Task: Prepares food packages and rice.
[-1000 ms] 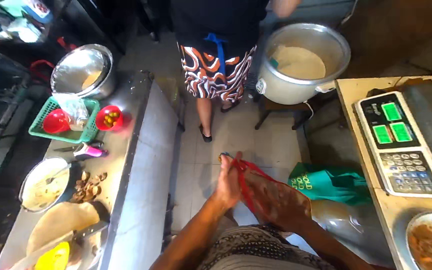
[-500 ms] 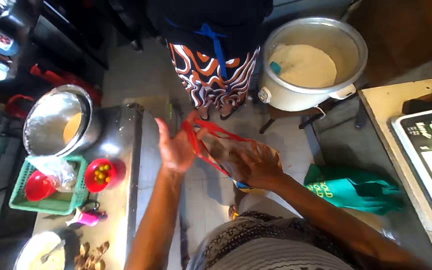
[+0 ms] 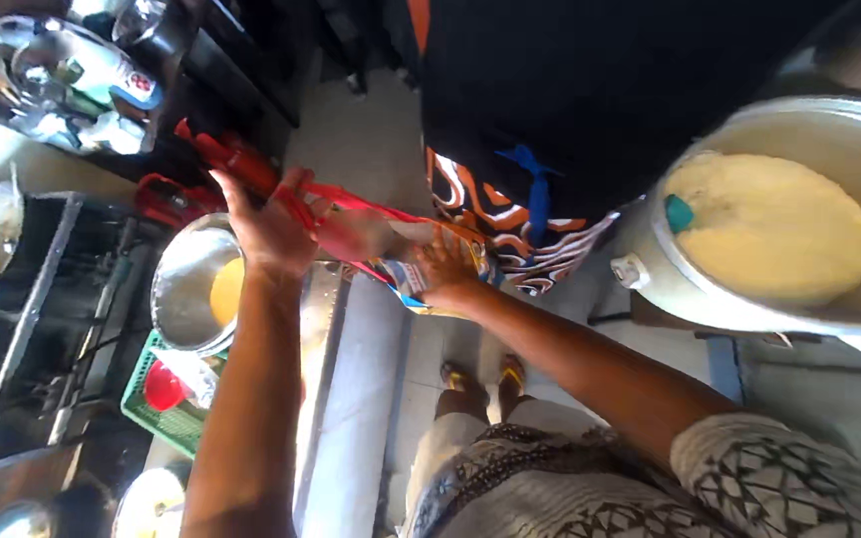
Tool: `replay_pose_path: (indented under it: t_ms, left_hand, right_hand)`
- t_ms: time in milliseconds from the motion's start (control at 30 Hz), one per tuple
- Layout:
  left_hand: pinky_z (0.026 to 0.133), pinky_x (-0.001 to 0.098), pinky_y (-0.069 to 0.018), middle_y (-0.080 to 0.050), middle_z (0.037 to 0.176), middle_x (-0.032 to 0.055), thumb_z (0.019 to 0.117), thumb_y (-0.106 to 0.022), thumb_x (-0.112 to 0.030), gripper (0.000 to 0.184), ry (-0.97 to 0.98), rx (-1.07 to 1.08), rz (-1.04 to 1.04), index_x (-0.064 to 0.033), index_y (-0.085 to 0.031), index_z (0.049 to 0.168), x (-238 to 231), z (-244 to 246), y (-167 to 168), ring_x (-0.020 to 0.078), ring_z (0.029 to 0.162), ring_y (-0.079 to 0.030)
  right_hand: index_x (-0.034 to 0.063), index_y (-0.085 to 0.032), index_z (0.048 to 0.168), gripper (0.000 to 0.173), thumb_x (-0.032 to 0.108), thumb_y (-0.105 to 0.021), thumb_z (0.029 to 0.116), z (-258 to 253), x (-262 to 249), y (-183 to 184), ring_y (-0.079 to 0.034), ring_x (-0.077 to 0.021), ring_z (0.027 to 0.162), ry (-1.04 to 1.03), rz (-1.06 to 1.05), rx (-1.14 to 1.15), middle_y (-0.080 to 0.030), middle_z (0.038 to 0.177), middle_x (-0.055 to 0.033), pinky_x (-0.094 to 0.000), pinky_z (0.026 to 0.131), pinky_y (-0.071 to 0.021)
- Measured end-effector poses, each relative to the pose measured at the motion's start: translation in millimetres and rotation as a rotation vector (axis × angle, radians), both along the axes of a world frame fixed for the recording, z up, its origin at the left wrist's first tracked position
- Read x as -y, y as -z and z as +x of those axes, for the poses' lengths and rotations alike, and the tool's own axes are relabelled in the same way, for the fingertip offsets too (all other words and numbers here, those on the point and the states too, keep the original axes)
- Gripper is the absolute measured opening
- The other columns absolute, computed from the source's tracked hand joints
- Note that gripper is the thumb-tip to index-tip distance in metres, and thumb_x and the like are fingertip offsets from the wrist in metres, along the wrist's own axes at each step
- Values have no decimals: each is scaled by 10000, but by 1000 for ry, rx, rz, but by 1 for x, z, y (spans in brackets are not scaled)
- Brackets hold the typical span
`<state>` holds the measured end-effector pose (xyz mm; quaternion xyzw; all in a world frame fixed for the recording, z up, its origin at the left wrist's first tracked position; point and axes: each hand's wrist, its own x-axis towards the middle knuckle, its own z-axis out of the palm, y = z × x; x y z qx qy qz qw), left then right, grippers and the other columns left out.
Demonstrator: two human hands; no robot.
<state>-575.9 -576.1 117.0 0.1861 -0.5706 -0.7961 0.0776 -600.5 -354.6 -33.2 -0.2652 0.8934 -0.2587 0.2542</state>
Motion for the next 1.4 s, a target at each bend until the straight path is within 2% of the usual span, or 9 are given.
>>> replay_pose_path:
  t_ms: [233, 400, 633, 800, 900, 1033, 1100, 1167, 1400]
  left_hand:
    - [535, 286, -496, -644, 1252, 52, 923, 117, -763, 993, -123, -3, -141, -205, -561, 1386, 71, -39, 9, 168, 785, -635]
    - [582, 368, -551, -655, 951, 46, 1029, -148, -685, 716, -236, 264, -44, -156, -568, 1265, 95, -48, 67, 185, 732, -636]
    - [715, 362, -557, -625, 984, 90, 1074, -504, -341, 356, -450, 401, -27, -63, -546, 1291, 106, -32, 102, 167, 800, -622]
    - [864, 432, -544, -636, 1158, 133, 1082, -506, -291, 341, -477, 375, -106, -43, -565, 1308, 86, -6, 109, 205, 1004, -626]
    - [863, 419, -548, -634, 1150, 146, 1096, -468, -254, 326, -561, 358, -53, -14, -539, 1306, 84, -4, 119, 202, 987, -634]
    - [872, 387, -538, -623, 1137, 146, 1098, -456, -233, 332, -651, 315, -51, -1, -521, 1327, 81, 8, 123, 184, 987, -624]
    - [887, 387, -534, -626, 1126, 163, 1090, -478, -217, 334, -687, 316, -37, 24, -527, 1316, 76, 15, 128, 197, 991, -626]
    - [894, 406, -531, -624, 1136, 180, 1083, -498, -230, 362, -715, 326, -7, 32, -509, 1333, 69, 22, 134, 222, 996, -624]
    - [1020, 510, -490, -434, 1504, 256, 1071, -522, -306, 649, -820, 330, -20, -43, -203, 1571, 27, 57, 115, 343, 1287, -536]
  right_hand:
    - [253, -235, 1653, 1094, 481, -856, 781, -61, 107, 27, -15, -515, 1552, -40, 42, 22, 100, 1718, -196, -727, 1139, -283]
    - [186, -292, 1624, 1120, 497, -888, 728, -74, 150, 105, -190, -489, 1532, -49, -5, 75, -164, 1682, -252, -713, 1174, -265]
    - [231, -159, 1666, 1094, 464, -814, 821, -84, 166, 96, 3, -468, 1570, -143, 184, 189, 12, 1724, -194, -769, 1178, -95]
    - [26, -575, 1421, 514, 188, -706, 951, -102, 187, 85, -545, -466, 1309, -257, 146, 211, -578, 1403, -275, -670, 1077, -425]
    - [14, -601, 1391, 423, 111, -651, 982, -121, 209, 64, -558, -435, 1302, -340, -29, 276, -594, 1381, -272, -630, 1098, -423]
    - [161, -213, 1603, 584, 123, -396, 1050, -171, 215, 38, -602, -297, 1282, 208, -913, 887, -477, 1526, -130, -472, 1000, -564]
    - [142, -402, 1405, 339, 258, -342, 1093, -193, 210, 26, -706, -247, 1069, 696, -1162, 1075, -656, 1249, -113, -393, 898, -607]
    - [68, -411, 1370, 344, 259, -364, 1087, -197, 203, 25, -698, -218, 1030, 973, -1108, 1152, -616, 1199, -132, -336, 873, -603]
    - [86, -562, 1247, 285, 202, -358, 1088, -118, 163, 25, -696, -96, 835, 595, -764, 1023, -703, 1045, -19, -234, 706, -569]
